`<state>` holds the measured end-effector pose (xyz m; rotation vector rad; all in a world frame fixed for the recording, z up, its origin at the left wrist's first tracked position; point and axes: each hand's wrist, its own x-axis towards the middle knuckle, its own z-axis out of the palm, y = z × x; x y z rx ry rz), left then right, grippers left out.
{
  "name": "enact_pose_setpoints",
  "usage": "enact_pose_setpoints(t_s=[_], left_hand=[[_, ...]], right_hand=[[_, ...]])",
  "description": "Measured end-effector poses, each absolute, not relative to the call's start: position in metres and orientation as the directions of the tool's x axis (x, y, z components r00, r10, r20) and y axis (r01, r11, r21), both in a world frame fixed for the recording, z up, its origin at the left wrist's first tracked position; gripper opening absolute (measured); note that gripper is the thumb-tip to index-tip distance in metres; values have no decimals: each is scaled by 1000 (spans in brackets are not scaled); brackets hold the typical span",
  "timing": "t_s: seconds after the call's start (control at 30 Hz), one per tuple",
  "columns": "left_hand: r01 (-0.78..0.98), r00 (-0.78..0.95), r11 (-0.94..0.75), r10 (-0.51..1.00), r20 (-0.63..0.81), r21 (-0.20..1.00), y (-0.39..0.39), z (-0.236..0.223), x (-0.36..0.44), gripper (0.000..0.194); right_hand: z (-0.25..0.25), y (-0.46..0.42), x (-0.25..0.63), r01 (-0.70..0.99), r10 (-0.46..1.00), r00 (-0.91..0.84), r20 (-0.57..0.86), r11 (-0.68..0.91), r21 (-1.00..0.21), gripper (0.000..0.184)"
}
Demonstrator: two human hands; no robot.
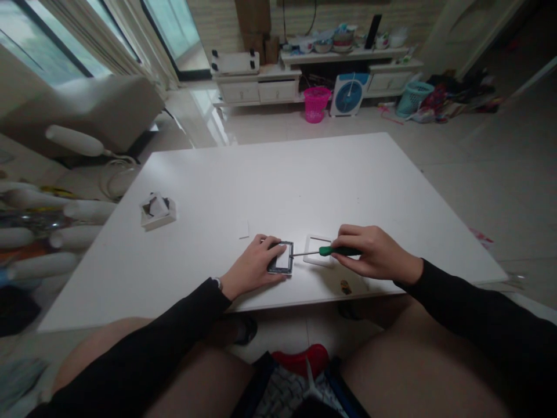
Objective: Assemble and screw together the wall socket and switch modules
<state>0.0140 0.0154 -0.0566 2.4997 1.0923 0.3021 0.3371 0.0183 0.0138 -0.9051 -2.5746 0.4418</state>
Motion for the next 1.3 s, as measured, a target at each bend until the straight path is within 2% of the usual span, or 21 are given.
enact_pose_setpoints(t_s=[0.1, 0.2, 0.47, 0.6, 0.8, 1.0, 1.3], left_hand=[[681, 661, -609, 751, 18, 405, 14, -58, 16, 65], [690, 661, -613, 751, 11, 386, 13, -62, 18, 68], [737, 607, -578, 794, 34, 350, 8, -78, 20, 82], [741, 611, -586, 791, 33, 328, 8, -85, 17, 87], [759, 584, -569, 810, 56, 316, 6, -92, 15, 74], [773, 573, -568, 816, 73, 282, 5, -95, 18, 70], [777, 580, -573, 813, 58, 263, 5, -89, 21, 70]], right_hand=[[18, 20, 335, 507, 594, -773, 223, 790, -346, 16], [28, 27, 328, 502, 577, -798, 175, 797, -336, 17], [48, 43, 301, 607, 660, -751, 20, 702, -373, 10], [41, 44, 297, 651, 729, -685, 17, 622, -435, 8], [26, 40, 302, 702, 841, -541, 4, 454, -548, 11], [-7, 31, 320, 624, 913, -405, -53, 233, -746, 15], [-39, 28, 331, 511, 917, -319, -238, -45, -858, 31]])
